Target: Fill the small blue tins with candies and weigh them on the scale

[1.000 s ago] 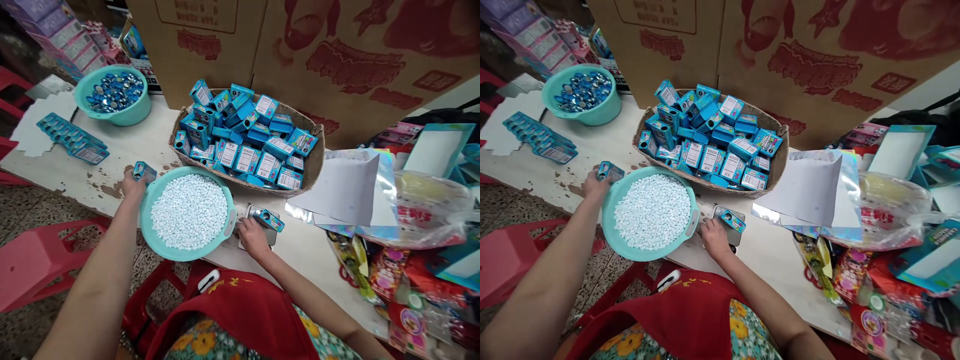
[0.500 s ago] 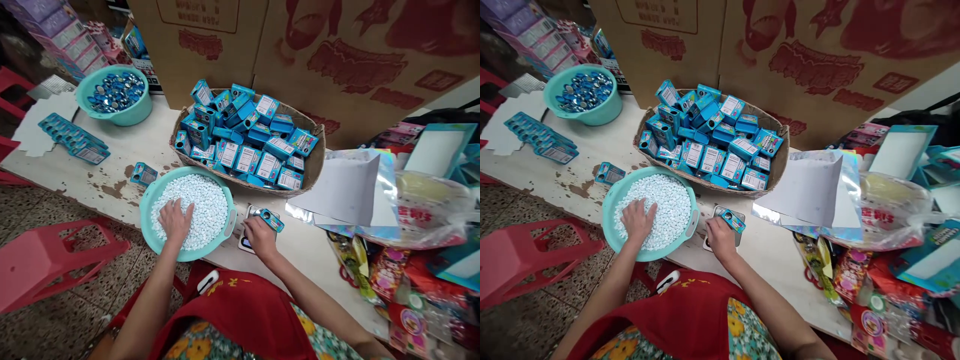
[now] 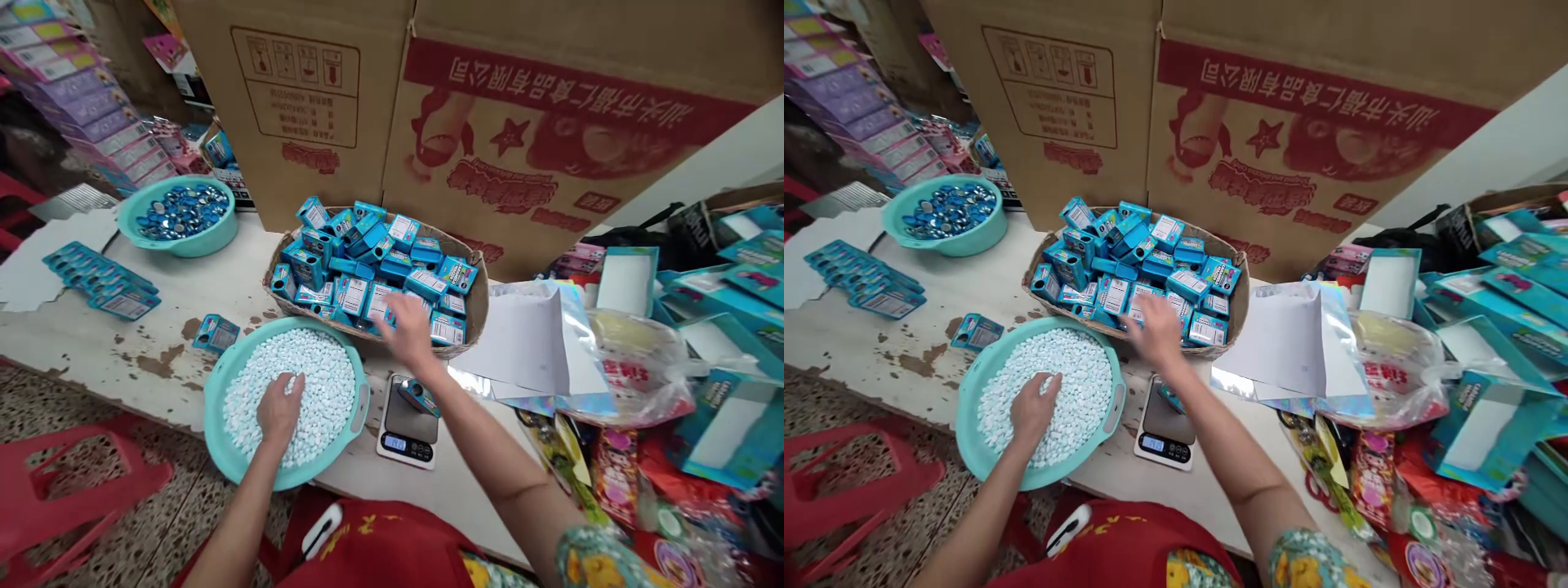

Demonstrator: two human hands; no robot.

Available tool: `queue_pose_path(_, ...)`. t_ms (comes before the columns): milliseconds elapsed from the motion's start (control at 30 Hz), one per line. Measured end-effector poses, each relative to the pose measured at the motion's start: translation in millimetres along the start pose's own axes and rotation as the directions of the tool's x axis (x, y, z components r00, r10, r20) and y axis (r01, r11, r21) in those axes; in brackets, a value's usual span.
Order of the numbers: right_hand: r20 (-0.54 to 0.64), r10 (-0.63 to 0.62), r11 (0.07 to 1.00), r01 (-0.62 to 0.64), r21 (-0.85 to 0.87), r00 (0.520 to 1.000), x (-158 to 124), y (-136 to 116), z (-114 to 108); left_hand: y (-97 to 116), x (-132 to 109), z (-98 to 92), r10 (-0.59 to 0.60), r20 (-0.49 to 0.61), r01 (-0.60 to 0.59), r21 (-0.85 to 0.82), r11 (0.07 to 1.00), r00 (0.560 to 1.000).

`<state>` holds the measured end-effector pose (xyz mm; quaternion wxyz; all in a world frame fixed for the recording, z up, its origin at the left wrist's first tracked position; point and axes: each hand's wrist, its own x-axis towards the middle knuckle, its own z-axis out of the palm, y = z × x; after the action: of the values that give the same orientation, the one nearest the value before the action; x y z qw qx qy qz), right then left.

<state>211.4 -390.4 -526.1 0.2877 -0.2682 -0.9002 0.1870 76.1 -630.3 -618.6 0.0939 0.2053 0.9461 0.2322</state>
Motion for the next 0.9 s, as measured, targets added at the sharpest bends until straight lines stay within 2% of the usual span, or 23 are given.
queue_pose_path(67,-0.075,0.195,0.962,-0.206,-0.178,0.978,31.8,44.5,-17.2,5.0,1.5,0.1,-0.076,0.003,0.076,-0.07,0.995,0.997)
queue_pose_path(100,-0.063,0.287,0.926,-0.293,-0.239,0.956,45.3,64.5,-22.6,8.6,2.0,0.3,-0.125,0.02,0.126,-0.14,0.982,0.992)
queue_pose_path(167,0.049,0.446,0.867,-0.418,-0.271,0.894,64.7,95.1,-28.4,16.3,2.4,0.2,-0.217,0.101,0.239,-0.359,0.902,0.971)
queue_pose_path(233,0.155,0.513,0.852,-0.478,-0.213,0.844,72.1,111.6,-32.7,21.9,1.9,-2.0,-0.292,0.226,0.369,-0.616,0.696,0.929)
queue_pose_path(333,0.206,0.477,0.879,-0.468,-0.094,0.854,61.4,114.7,-47.3,23.5,1.4,-12.5,-0.329,0.429,0.516,-0.818,0.253,0.841)
queue_pose_path(400,0.211,0.431,0.895,-0.445,0.023,0.878,42.9,106.4,-61.3,21.9,2.7,-22.5,-0.24,0.531,0.549,-0.836,0.011,0.813)
queue_pose_path(467,0.221,0.375,0.858,-0.427,0.286,0.9,19.5,90.8,-72.7,21.4,5.0,-31.1,-0.139,0.578,0.56,-0.815,-0.146,0.804)
queue_pose_path(533,0.228,0.334,0.683,-0.402,0.61,0.914,-5.2,68.5,-75.7,23.5,7.2,-35.7,-0.129,0.606,0.571,-0.788,-0.229,0.785)
queue_pose_path(600,0.256,0.34,0.449,-0.396,0.801,0.905,-28.4,41.4,-68.3,27.6,8.1,-36.5,-0.123,0.631,0.581,-0.761,-0.289,0.766)
queue_pose_path(667,0.335,0.359,0.282,-0.443,0.851,0.871,-48.6,12.5,-53.1,32.2,7.8,-36.1,-0.097,0.638,0.577,-0.742,-0.342,0.764)
queue_pose_path(733,0.43,0.33,0.219,-0.512,0.831,0.84,-64.6,-14.1,-35.6,36.5,7.0,-37.1,-0.084,0.645,0.582,-0.732,-0.353,0.76)
queue_pose_path(800,0.514,0.259,0.206,-0.566,0.798,0.818,-75.6,-35.5,-20.0,41.1,6.1,-40.3,-0.081,0.65,0.595,-0.732,-0.332,0.755)
queue_pose_path(900,0.626,0.143,0.113,-0.641,0.759,0.767,-82.0,-56.1,-0.3,52.1,4.1,-46.8,-0.059,0.614,0.574,-0.765,-0.293,0.787)
